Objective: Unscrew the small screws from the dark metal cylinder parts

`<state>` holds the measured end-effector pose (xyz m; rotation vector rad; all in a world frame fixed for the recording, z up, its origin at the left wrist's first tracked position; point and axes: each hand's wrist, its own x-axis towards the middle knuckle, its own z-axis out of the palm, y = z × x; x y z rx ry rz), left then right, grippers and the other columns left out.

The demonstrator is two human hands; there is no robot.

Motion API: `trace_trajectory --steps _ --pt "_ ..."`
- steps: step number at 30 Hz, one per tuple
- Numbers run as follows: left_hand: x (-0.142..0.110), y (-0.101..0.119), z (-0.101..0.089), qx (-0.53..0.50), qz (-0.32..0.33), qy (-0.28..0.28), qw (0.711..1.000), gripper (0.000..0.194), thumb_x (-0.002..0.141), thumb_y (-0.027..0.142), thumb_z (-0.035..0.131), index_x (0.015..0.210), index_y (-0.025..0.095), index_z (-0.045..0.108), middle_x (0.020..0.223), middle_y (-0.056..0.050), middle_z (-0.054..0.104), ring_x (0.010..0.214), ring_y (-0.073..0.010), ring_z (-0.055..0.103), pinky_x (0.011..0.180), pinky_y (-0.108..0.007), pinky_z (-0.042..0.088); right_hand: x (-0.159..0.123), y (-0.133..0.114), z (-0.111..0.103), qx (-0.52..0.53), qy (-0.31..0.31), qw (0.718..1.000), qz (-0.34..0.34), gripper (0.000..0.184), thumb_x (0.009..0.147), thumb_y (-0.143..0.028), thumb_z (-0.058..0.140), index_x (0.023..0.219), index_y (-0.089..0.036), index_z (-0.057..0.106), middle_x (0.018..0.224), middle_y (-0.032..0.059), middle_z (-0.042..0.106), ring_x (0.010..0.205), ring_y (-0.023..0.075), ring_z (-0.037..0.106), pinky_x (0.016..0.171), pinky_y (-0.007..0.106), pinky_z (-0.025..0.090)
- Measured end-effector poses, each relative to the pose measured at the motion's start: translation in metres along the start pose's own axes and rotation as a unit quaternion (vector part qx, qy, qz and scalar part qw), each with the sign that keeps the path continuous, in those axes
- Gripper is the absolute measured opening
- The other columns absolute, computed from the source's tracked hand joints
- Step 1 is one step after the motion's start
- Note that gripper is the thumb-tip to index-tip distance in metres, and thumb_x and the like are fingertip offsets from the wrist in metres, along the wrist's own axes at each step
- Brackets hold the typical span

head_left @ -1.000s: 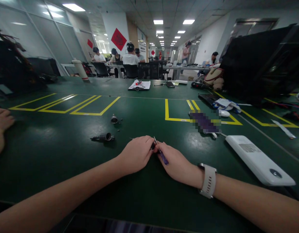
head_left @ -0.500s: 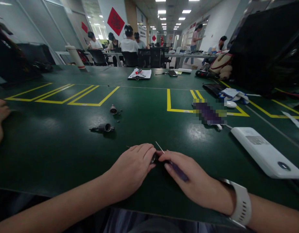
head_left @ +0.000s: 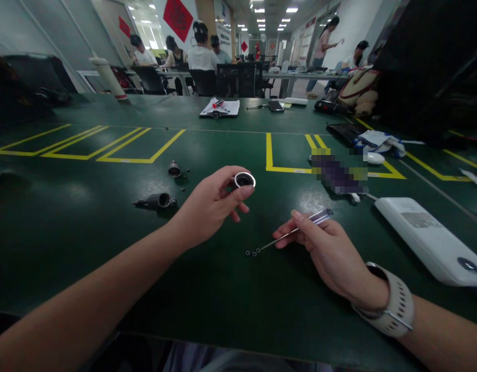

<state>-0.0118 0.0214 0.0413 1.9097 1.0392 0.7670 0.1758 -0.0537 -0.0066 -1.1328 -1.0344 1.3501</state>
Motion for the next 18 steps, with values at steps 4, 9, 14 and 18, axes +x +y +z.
trace_trajectory --steps 4,9,14,18 --pt "-0.006 -0.008 0.006 -0.18 -0.064 -0.004 0.981 0.036 0.076 0.027 0.06 0.11 0.017 0.053 0.105 -0.005 0.062 0.087 -0.0188 0.065 0.074 -0.034 0.055 0.001 0.003 -0.002 -0.051 -0.01 0.999 -0.013 0.032 0.083 -0.043 0.054 0.075 -0.015 0.068 0.079 0.0066 0.07 0.068 0.0165 0.065 0.07 0.033 0.051" --pt "-0.015 -0.005 0.008 -0.22 -0.101 -0.004 0.97 0.038 0.069 0.018 0.064 0.107 0.017 0.059 0.105 -0.005 0.065 0.097 -0.0218 0.063 0.085 -0.04 0.052 0.0 0.003 -0.002 -0.128 -0.009 0.991 -0.033 0.032 0.084 -0.043 0.052 0.077 -0.016 0.068 0.076 0.0056 0.069 0.069 0.0173 0.065 0.069 0.033 0.051" --pt "-0.019 -0.004 0.01 -0.2 -0.122 -0.017 0.972 0.039 0.069 0.014 0.058 0.108 0.018 0.061 0.107 -0.005 0.066 0.101 -0.0229 0.061 0.086 -0.042 0.051 -0.011 -0.011 0.0 -0.323 -0.011 0.936 -0.139 0.026 0.086 -0.035 0.049 0.069 -0.02 0.062 0.066 0.0026 0.063 0.062 0.0162 0.059 0.055 0.029 0.046" --pt "-0.021 -0.008 0.011 -0.218 -0.126 -0.006 0.968 0.04 0.067 0.011 0.057 0.106 0.017 0.062 0.107 -0.006 0.067 0.101 -0.0229 0.06 0.088 -0.041 0.049 -0.019 -0.015 0.002 -0.378 -0.055 0.907 -0.179 0.022 0.087 -0.028 0.048 0.071 -0.021 0.06 0.064 0.0004 0.06 0.057 0.0132 0.056 0.052 0.026 0.043"
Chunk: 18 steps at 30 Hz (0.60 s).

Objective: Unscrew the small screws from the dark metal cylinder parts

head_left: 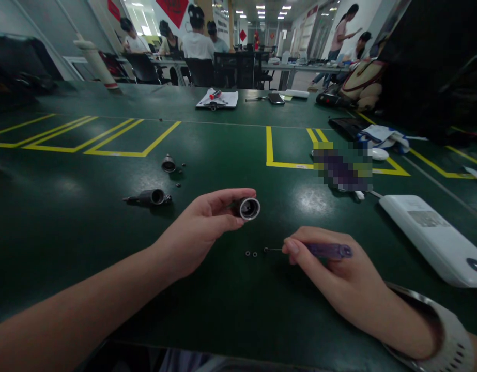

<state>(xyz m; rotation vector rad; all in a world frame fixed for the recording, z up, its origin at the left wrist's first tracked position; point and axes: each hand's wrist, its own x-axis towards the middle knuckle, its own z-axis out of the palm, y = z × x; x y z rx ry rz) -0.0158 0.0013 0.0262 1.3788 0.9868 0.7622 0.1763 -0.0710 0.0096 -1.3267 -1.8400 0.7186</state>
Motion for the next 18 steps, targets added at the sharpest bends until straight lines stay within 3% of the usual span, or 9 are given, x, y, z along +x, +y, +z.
trace_trajectory --steps 8,12,18 --pt "0.0 -0.007 0.004 0.017 0.005 0.006 1.0 0.043 0.068 0.013 0.057 0.11 0.017 0.06 0.106 -0.006 0.067 0.1 -0.022 0.061 0.088 -0.039 0.048 -0.009 0.002 0.001 0.035 0.057 0.992 -0.103 0.015 0.086 -0.017 0.046 0.086 -0.024 0.06 0.073 0.0034 0.065 0.067 0.0172 0.062 0.059 0.031 0.051" --pt "-0.001 -0.009 0.007 0.025 0.009 0.001 1.0 0.04 0.068 0.014 0.059 0.107 0.018 0.062 0.102 -0.005 0.068 0.095 -0.0206 0.063 0.086 -0.038 0.049 -0.013 0.0 0.0 0.004 0.054 0.984 -0.171 0.028 0.083 -0.013 0.048 0.105 -0.028 0.056 0.087 0.0063 0.068 0.08 0.0211 0.064 0.066 0.035 0.053" --pt "-0.004 -0.011 0.011 0.024 0.007 -0.01 1.0 0.036 0.068 0.018 0.063 0.104 0.018 0.062 0.1 -0.005 0.068 0.092 -0.0194 0.063 0.081 -0.034 0.051 -0.013 0.005 0.006 -0.048 0.034 0.982 -0.181 0.032 0.08 -0.011 0.052 0.109 -0.025 0.053 0.096 0.0064 0.067 0.088 0.02 0.063 0.075 0.033 0.053"
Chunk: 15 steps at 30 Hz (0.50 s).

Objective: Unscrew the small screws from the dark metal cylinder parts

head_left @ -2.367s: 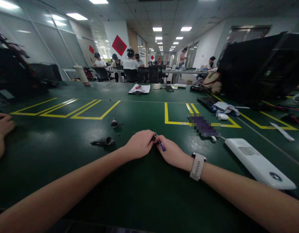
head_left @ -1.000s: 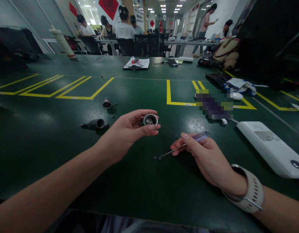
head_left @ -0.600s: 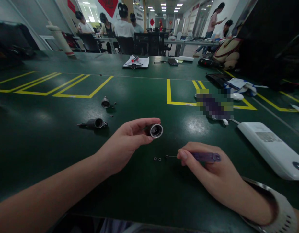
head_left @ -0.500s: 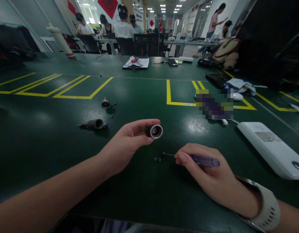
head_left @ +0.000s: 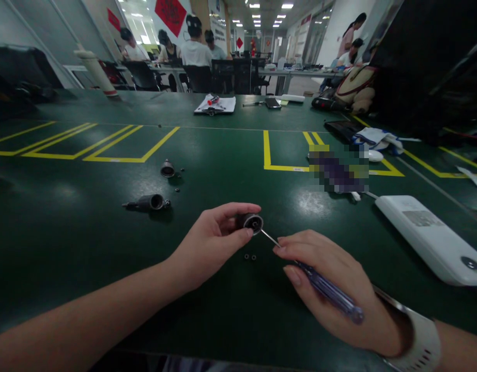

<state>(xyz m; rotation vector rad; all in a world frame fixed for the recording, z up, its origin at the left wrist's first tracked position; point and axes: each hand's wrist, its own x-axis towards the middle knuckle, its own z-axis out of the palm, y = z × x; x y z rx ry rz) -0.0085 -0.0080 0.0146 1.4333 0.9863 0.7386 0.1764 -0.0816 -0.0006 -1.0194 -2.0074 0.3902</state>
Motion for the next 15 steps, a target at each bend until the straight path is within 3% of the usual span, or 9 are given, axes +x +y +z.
trace_trajectory --steps 7,15 --pt "0.0004 -0.0006 0.0032 0.018 0.022 0.031 0.999 0.024 0.067 0.018 0.062 0.091 0.016 0.064 0.095 -0.005 0.069 0.087 -0.0191 0.065 0.079 -0.034 0.052 0.0029 -0.0037 0.0015 -0.032 -0.027 0.999 -0.028 0.034 0.081 -0.011 0.052 0.112 -0.025 0.051 0.099 0.0075 0.066 0.09 0.0206 0.063 0.075 0.033 0.054" --pt "0.0015 0.0008 0.0038 0.005 0.007 0.046 0.999 0.023 0.066 0.018 0.06 0.088 0.015 0.066 0.087 -0.005 0.07 0.081 -0.0187 0.066 0.076 -0.034 0.052 0.0023 -0.0069 0.0031 -0.068 -0.013 0.995 -0.07 0.028 0.081 -0.01 0.052 0.107 -0.02 0.053 0.096 0.0095 0.067 0.091 0.0203 0.063 0.078 0.032 0.054"
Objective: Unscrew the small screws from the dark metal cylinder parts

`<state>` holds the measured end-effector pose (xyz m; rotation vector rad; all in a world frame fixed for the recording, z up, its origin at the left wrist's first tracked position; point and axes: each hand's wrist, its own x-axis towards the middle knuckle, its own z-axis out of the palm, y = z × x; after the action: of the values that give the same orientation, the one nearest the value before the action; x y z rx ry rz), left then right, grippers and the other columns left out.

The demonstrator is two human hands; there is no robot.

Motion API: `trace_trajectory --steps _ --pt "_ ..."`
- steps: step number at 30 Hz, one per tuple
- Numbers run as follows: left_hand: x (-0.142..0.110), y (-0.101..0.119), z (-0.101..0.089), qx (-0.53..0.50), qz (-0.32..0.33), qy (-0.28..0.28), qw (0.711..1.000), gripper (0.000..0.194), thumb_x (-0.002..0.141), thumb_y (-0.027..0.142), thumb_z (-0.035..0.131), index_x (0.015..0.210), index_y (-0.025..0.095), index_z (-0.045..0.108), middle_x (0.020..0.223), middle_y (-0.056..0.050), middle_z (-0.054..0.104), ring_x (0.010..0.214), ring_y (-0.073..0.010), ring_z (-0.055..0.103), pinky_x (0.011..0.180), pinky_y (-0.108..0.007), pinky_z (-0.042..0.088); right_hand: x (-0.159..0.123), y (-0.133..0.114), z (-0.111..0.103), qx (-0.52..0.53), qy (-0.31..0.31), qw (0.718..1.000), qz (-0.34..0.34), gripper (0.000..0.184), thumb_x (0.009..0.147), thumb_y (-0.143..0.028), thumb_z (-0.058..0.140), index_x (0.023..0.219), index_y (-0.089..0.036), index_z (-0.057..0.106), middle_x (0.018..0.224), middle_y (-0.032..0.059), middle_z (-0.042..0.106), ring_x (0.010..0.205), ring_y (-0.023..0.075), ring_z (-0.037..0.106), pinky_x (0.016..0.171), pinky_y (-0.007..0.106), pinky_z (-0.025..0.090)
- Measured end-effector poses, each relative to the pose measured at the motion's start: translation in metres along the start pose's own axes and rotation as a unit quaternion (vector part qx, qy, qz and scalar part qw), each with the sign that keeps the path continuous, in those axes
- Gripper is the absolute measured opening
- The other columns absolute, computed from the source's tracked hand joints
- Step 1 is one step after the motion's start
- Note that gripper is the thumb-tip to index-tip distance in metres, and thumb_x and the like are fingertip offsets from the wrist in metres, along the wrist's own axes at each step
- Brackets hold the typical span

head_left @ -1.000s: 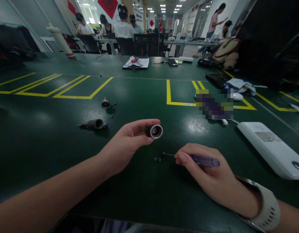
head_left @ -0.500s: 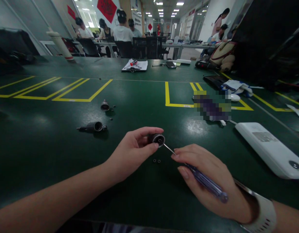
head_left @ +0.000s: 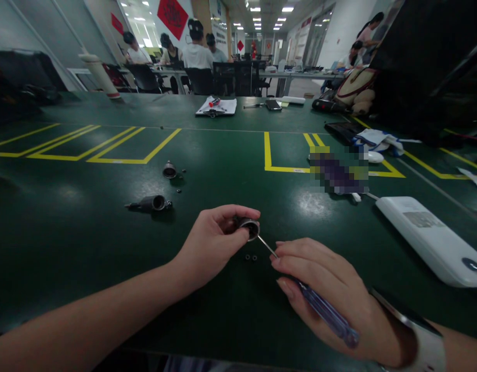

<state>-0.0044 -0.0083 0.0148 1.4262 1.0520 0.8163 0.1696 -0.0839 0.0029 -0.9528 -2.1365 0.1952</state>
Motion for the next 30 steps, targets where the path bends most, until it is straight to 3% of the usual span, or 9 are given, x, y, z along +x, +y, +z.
trace_trajectory --steps 5,13,16,19,21,24,26,30 --pt "-0.001 0.001 0.0 -0.012 -0.01 0.006 1.0 0.023 0.064 0.018 0.063 0.087 0.014 0.066 0.087 -0.005 0.071 0.082 -0.0192 0.066 0.076 -0.033 0.052 0.003 -0.003 0.0 -0.008 0.034 0.999 -0.012 0.015 0.081 -0.01 0.053 0.095 -0.011 0.058 0.089 0.0107 0.067 0.086 0.0194 0.064 0.074 0.03 0.055" --pt "0.001 -0.003 0.0 -0.012 -0.003 0.002 1.0 0.02 0.065 0.016 0.063 0.085 0.015 0.066 0.091 -0.005 0.07 0.083 -0.0194 0.065 0.079 -0.035 0.051 0.003 -0.005 0.0 0.009 0.032 0.999 -0.011 0.013 0.08 -0.009 0.054 0.092 -0.01 0.06 0.088 0.0104 0.068 0.085 0.0188 0.064 0.078 0.029 0.053" --pt "0.002 -0.003 -0.001 -0.006 -0.003 0.011 1.0 0.02 0.068 0.017 0.062 0.087 0.015 0.066 0.094 -0.006 0.069 0.084 -0.0201 0.065 0.079 -0.036 0.05 0.001 -0.005 -0.004 0.086 0.054 0.994 0.041 0.014 0.08 -0.009 0.053 0.09 -0.014 0.061 0.084 0.0066 0.068 0.086 0.0177 0.064 0.082 0.03 0.051" --pt "0.004 0.0 -0.003 -0.019 -0.001 0.022 1.0 0.024 0.068 0.016 0.063 0.092 0.015 0.063 0.097 -0.006 0.068 0.089 -0.0202 0.064 0.082 -0.036 0.049 0.002 0.001 -0.004 0.211 0.053 0.957 0.189 0.014 0.085 -0.017 0.05 0.078 -0.018 0.062 0.072 0.0018 0.066 0.075 0.0153 0.064 0.081 0.031 0.051" --pt "0.004 0.002 -0.005 -0.048 -0.006 0.023 0.999 0.03 0.066 0.013 0.064 0.096 0.016 0.06 0.102 -0.006 0.066 0.091 -0.0199 0.063 0.082 -0.035 0.049 0.004 0.007 0.0 0.318 0.035 0.903 0.287 0.021 0.087 -0.026 0.05 0.072 -0.018 0.061 0.065 0.0005 0.062 0.065 0.0135 0.061 0.075 0.031 0.052" --pt "0.005 0.003 -0.006 -0.072 -0.015 0.018 0.997 0.033 0.065 0.009 0.066 0.096 0.015 0.058 0.106 -0.006 0.065 0.092 -0.0189 0.062 0.082 -0.032 0.049 0.006 0.017 0.005 0.415 0.028 0.836 0.357 0.022 0.085 -0.034 0.054 0.072 -0.017 0.061 0.064 0.0002 0.061 0.061 0.0123 0.058 0.068 0.03 0.052" --pt "0.005 0.002 -0.008 -0.067 -0.018 0.006 0.998 0.033 0.066 0.01 0.067 0.097 0.015 0.058 0.104 -0.006 0.065 0.092 -0.0178 0.062 0.084 -0.031 0.048 0.005 0.02 0.008 0.432 0.029 0.822 0.37 0.022 0.084 -0.035 0.055 0.072 -0.017 0.061 0.065 0.0003 0.06 0.061 0.012 0.057 0.067 0.028 0.05" --pt "0.006 0.0 -0.009 -0.073 -0.019 -0.015 0.997 0.035 0.068 0.014 0.069 0.102 0.015 0.059 0.1 -0.005 0.066 0.092 -0.0165 0.061 0.087 -0.031 0.046 0.005 0.018 0.008 0.415 0.029 0.828 0.376 0.023 0.084 -0.036 0.055 0.072 -0.018 0.061 0.065 -0.0001 0.06 0.062 0.0118 0.056 0.064 0.026 0.048"
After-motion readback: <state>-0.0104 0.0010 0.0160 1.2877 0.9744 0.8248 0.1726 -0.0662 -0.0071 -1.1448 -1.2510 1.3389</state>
